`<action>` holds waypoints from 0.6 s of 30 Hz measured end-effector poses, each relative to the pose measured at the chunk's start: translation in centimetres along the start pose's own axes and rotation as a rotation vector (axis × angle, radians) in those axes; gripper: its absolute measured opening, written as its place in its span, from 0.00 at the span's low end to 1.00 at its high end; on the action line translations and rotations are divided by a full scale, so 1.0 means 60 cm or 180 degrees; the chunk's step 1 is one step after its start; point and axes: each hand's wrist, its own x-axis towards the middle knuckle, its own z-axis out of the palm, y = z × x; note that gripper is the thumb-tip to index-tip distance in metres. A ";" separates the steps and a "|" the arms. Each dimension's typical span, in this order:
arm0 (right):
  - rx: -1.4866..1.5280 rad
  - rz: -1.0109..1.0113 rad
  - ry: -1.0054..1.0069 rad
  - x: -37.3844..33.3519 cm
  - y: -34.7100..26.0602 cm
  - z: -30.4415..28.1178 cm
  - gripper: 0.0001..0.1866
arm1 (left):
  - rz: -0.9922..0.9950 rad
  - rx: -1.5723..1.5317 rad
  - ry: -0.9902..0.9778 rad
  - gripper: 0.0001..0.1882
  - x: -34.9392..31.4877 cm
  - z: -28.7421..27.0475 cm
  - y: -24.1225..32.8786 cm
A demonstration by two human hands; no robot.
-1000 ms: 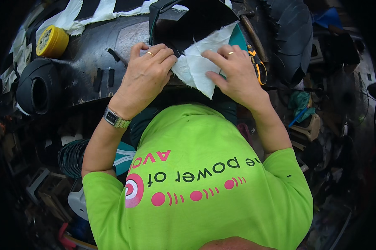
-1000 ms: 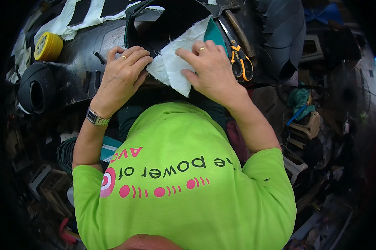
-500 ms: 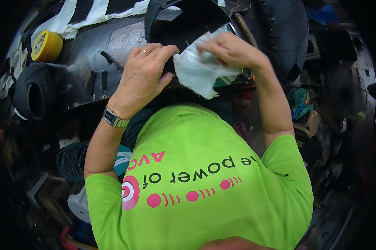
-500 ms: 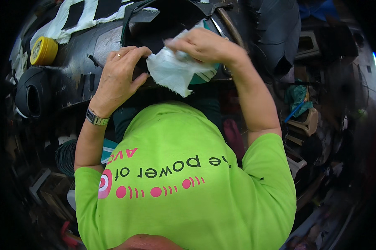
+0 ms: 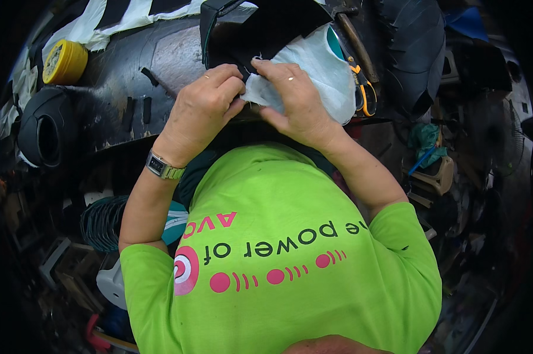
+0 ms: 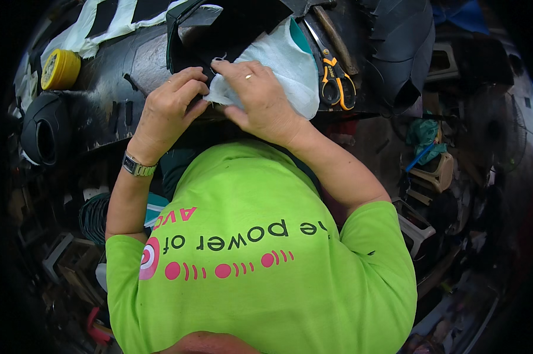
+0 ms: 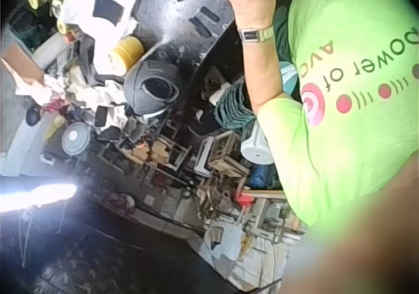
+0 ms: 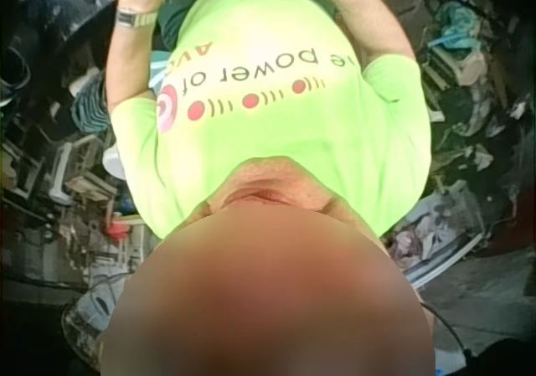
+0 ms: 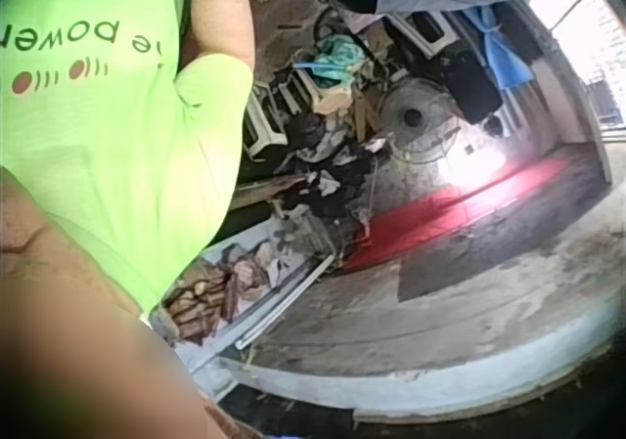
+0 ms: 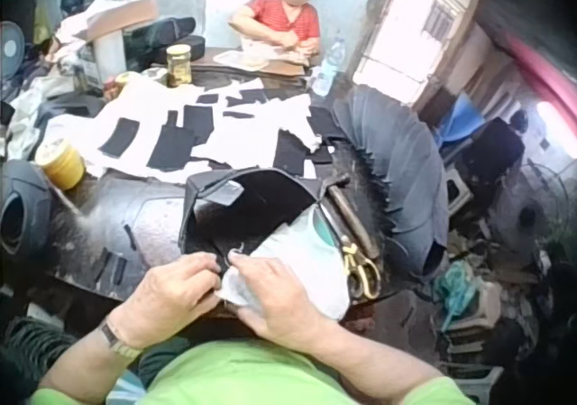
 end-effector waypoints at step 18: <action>0.1399 0.0227 -0.0017 -0.023 0.036 -0.009 0.11 | -0.0876 -0.0863 0.1310 0.05 -0.007 0.051 -0.019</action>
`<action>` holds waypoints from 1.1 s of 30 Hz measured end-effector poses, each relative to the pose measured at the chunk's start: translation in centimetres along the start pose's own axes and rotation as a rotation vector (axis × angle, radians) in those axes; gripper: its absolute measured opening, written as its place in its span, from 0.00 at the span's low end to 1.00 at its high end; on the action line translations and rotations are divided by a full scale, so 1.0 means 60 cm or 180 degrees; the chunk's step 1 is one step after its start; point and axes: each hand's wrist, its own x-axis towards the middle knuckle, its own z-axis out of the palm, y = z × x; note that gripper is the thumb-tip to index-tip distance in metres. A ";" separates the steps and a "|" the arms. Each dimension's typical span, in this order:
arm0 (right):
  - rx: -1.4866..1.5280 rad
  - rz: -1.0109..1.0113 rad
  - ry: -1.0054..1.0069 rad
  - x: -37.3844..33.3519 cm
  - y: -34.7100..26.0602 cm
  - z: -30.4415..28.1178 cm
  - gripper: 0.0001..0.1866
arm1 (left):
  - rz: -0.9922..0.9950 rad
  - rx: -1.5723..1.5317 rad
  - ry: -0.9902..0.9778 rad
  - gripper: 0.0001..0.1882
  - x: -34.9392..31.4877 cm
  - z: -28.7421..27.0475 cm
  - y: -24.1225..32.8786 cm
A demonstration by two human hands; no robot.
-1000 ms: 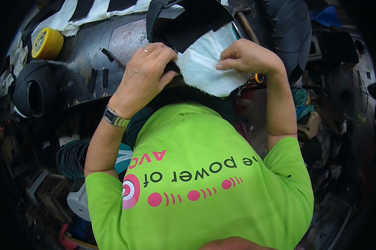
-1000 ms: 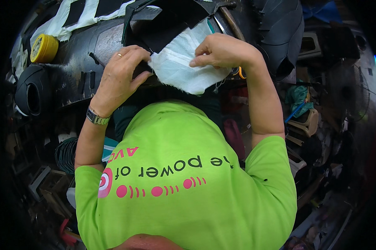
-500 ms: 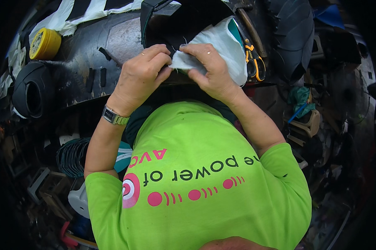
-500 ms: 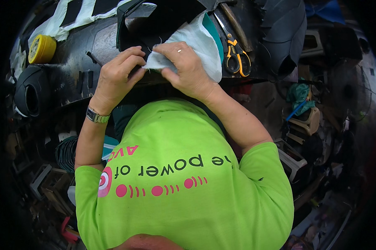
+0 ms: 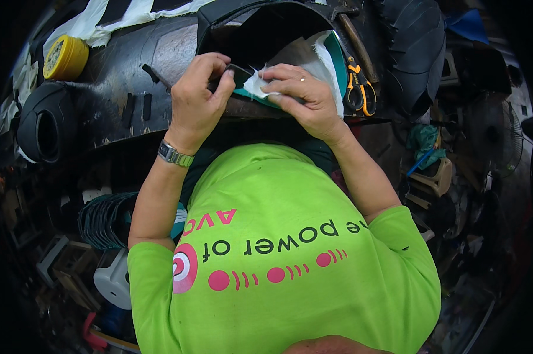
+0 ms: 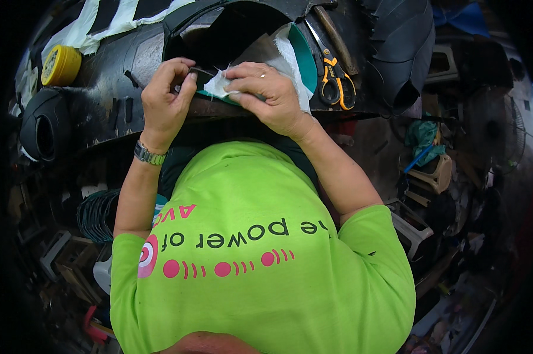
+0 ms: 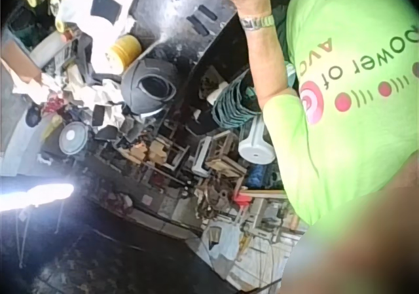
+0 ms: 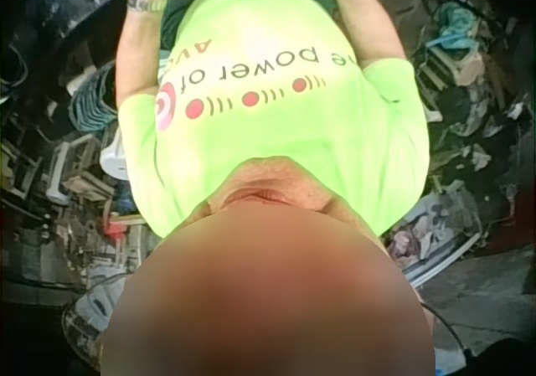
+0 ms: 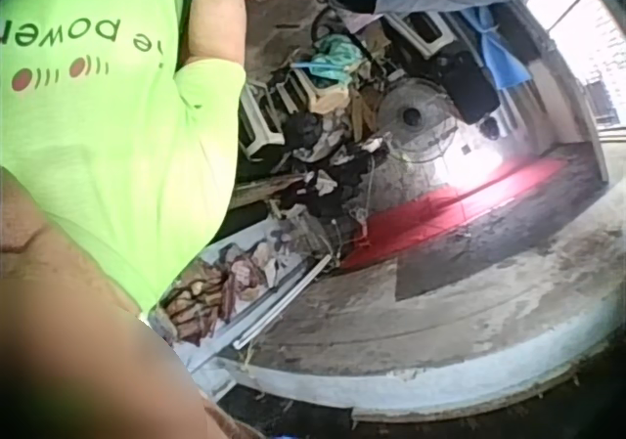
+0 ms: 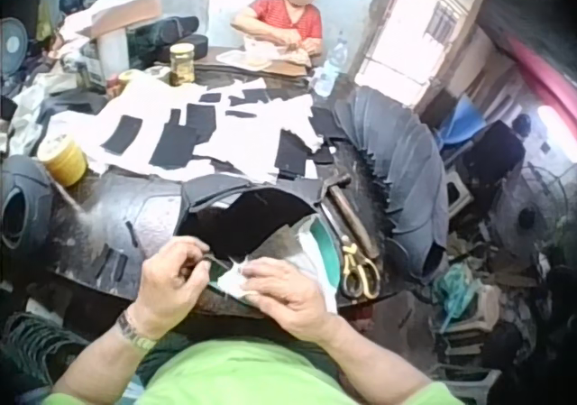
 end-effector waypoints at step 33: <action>0.0822 0.0821 0.0001 -0.044 -0.042 -0.040 0.27 | 0.1289 0.1092 -0.1590 0.21 -0.009 -0.053 -0.032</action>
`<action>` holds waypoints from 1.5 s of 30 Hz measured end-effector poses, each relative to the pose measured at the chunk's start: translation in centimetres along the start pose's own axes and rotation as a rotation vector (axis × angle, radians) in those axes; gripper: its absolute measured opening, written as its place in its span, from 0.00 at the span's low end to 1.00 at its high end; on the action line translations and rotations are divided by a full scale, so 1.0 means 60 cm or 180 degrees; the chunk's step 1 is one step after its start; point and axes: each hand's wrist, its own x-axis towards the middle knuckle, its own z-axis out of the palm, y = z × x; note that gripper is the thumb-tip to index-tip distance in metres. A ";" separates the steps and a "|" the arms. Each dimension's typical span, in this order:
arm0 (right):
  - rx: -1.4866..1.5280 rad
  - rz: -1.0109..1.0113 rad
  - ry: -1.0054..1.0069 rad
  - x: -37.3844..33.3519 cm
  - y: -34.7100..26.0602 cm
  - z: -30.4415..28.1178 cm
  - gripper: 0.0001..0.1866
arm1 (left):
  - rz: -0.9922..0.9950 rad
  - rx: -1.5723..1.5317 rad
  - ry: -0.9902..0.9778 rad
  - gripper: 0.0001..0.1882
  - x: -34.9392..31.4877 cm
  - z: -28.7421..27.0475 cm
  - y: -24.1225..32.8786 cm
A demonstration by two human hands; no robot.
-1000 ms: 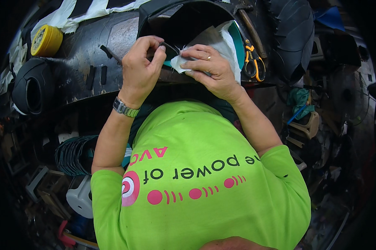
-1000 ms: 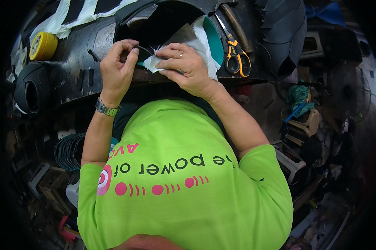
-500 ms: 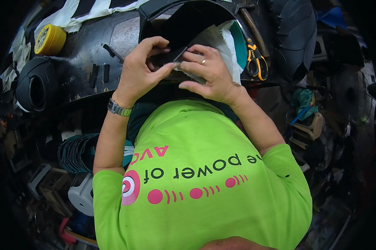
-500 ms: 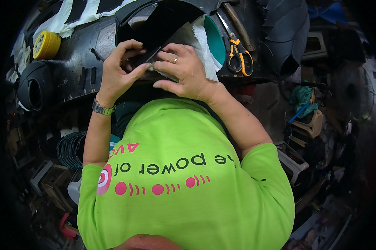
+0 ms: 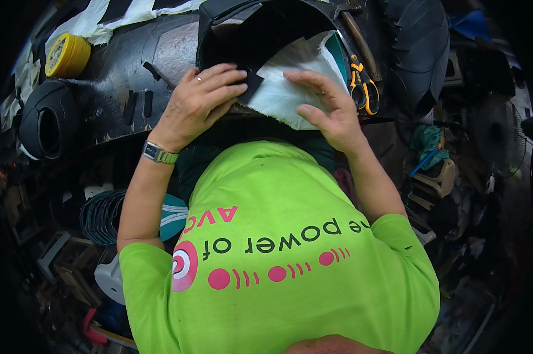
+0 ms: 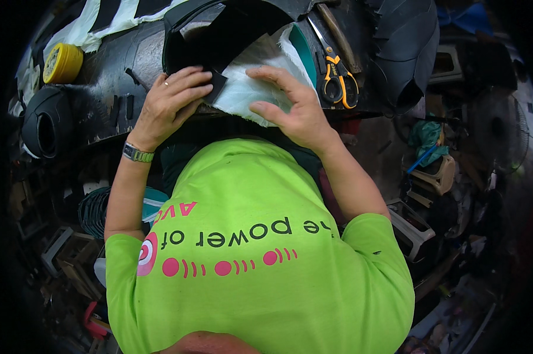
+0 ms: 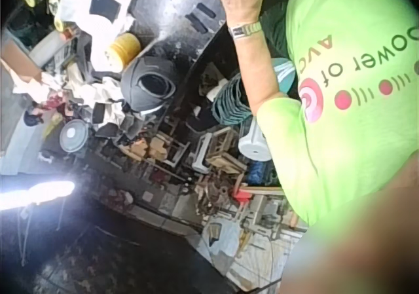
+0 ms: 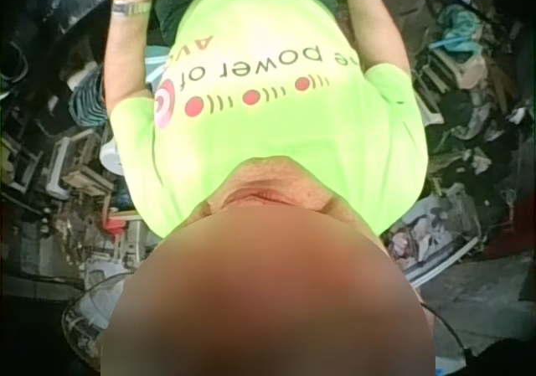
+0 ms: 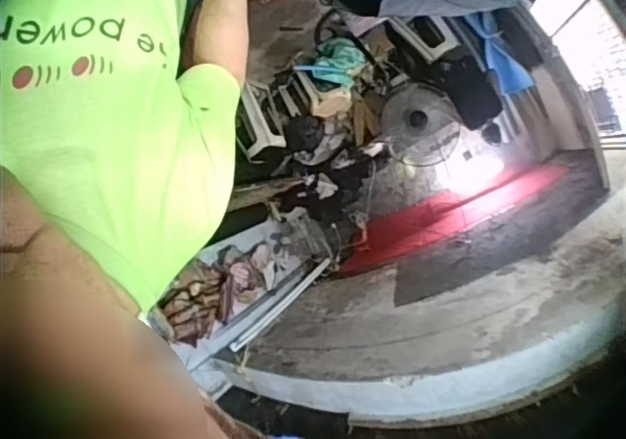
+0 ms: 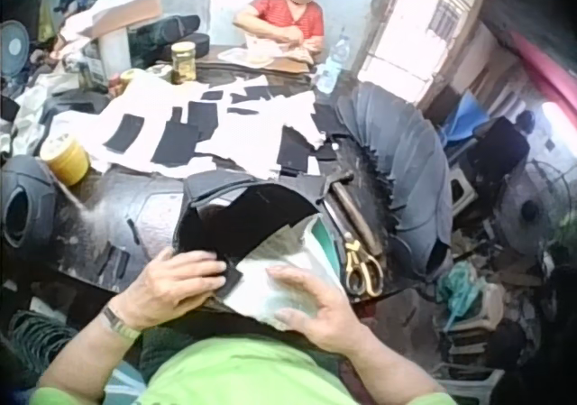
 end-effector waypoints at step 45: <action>-0.1832 0.0014 -0.0161 0.056 -0.074 0.082 0.24 | -0.1087 -0.0071 0.0569 0.32 0.032 -0.014 -0.095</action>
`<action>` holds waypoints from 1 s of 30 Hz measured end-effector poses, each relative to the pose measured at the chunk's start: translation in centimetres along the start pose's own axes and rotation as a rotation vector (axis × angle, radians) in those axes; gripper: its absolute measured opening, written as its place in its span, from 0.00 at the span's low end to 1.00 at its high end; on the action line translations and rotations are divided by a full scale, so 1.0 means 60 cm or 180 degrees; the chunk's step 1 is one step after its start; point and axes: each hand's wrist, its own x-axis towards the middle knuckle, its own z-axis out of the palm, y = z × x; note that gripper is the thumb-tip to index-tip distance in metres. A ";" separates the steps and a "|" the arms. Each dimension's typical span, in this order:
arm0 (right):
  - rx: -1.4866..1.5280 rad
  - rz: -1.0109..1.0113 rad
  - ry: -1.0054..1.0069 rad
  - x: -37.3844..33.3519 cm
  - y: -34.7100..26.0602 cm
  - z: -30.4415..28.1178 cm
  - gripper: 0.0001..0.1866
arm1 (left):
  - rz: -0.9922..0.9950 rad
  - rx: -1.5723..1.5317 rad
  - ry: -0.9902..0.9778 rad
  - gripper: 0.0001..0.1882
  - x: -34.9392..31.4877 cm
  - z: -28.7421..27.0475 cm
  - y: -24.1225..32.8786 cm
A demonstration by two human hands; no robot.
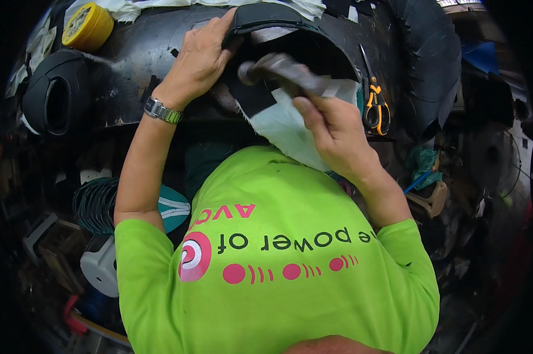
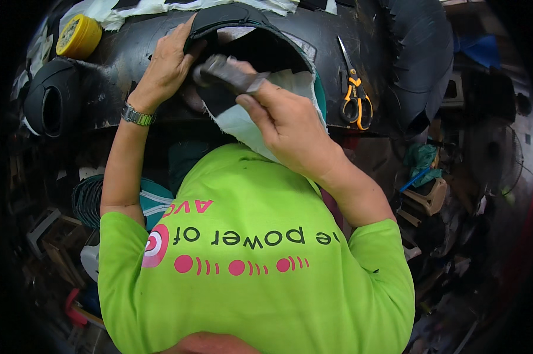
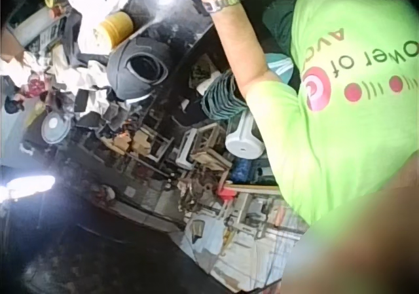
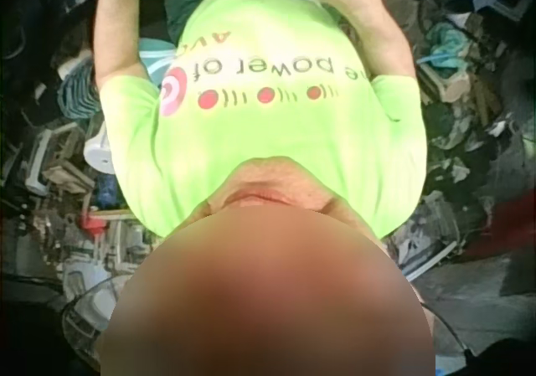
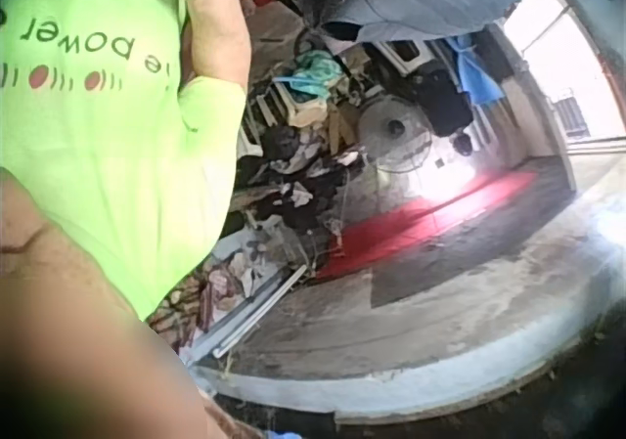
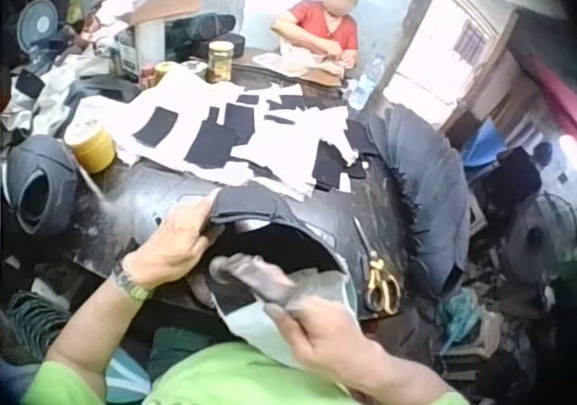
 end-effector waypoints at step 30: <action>-0.0642 0.0195 -0.0184 0.064 0.001 -0.010 0.19 | -0.0180 -0.1862 -0.0254 0.29 0.053 -0.044 -0.025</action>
